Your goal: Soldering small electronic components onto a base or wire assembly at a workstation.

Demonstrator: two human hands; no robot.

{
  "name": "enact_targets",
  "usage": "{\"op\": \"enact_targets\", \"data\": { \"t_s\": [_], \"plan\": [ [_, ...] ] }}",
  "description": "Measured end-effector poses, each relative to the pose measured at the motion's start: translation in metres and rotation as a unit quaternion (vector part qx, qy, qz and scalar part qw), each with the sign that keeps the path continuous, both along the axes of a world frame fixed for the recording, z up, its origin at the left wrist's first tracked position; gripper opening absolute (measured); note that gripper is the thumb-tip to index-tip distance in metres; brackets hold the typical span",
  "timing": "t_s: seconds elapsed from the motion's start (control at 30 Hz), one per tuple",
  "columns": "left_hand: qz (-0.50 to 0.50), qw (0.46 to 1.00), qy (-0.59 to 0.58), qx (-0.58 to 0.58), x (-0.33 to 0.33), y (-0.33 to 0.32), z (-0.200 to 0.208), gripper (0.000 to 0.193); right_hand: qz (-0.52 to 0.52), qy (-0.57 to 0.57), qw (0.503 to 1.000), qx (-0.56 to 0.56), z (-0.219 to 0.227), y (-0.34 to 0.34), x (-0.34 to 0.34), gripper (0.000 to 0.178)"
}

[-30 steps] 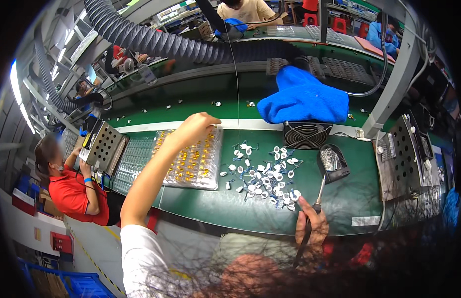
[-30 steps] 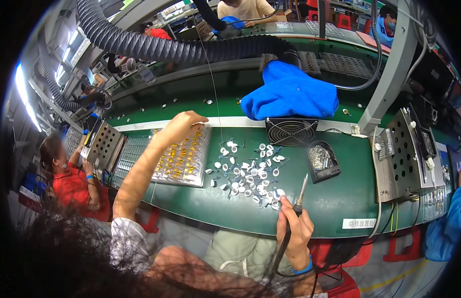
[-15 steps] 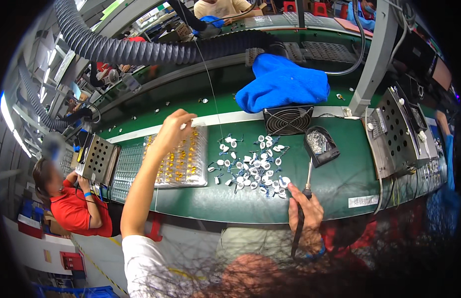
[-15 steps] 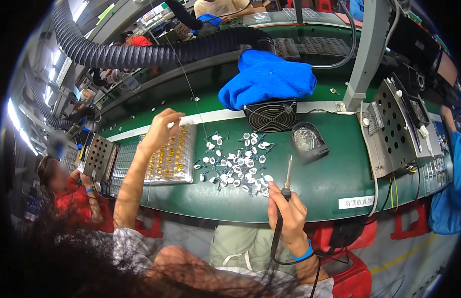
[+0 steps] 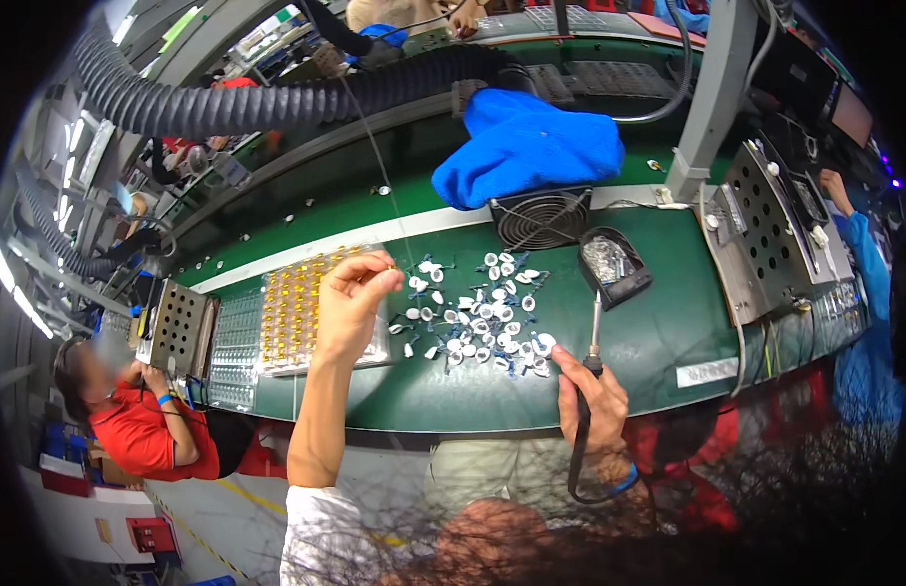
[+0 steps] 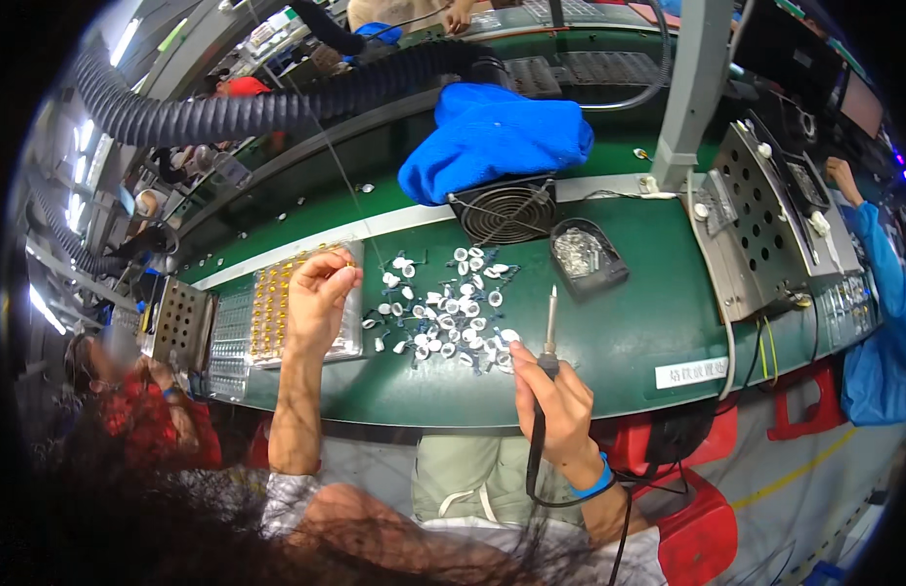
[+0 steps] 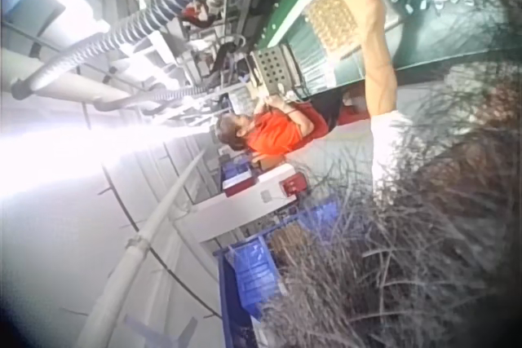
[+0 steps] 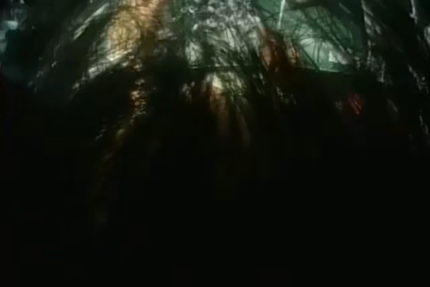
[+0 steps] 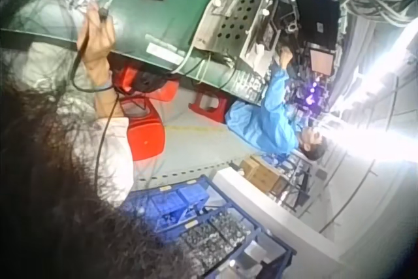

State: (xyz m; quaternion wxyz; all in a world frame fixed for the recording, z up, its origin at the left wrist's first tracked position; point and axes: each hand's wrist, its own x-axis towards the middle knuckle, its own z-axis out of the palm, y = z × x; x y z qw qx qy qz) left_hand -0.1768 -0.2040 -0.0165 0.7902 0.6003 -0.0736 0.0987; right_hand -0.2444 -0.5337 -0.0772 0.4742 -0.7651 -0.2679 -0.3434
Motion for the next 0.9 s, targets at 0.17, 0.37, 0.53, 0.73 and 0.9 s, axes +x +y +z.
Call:
{"op": "enact_targets", "data": {
  "t_s": [0.17,0.37,0.53,0.73,0.9],
  "plan": [
    [-0.090,0.983,-0.077,0.140,-0.005,-0.052,0.011,0.016,0.056,0.043,0.998,0.000,0.015,-0.007,-0.004,0.039],
    [-0.192,0.958,-0.011,0.214,0.004,-0.097,-0.003,0.013,0.044,0.053,0.997,0.026,0.011,-0.036,-0.017,0.045],
    [-0.180,0.931,-0.092,0.303,0.001,-0.112,-0.023,0.014,0.007,0.033,0.999,-0.025,0.004,-0.048,-0.023,0.043],
    [-0.163,0.944,-0.002,0.286,-0.011,-0.118,-0.028,0.015,-0.009,0.069,0.997,-0.030,0.000,-0.042,-0.026,0.032],
    [-0.167,0.955,0.009,0.244,-0.011,-0.118,-0.031,0.015,0.010,0.028,0.997,-0.073,0.003,-0.039,-0.018,0.035]
  ]
}}
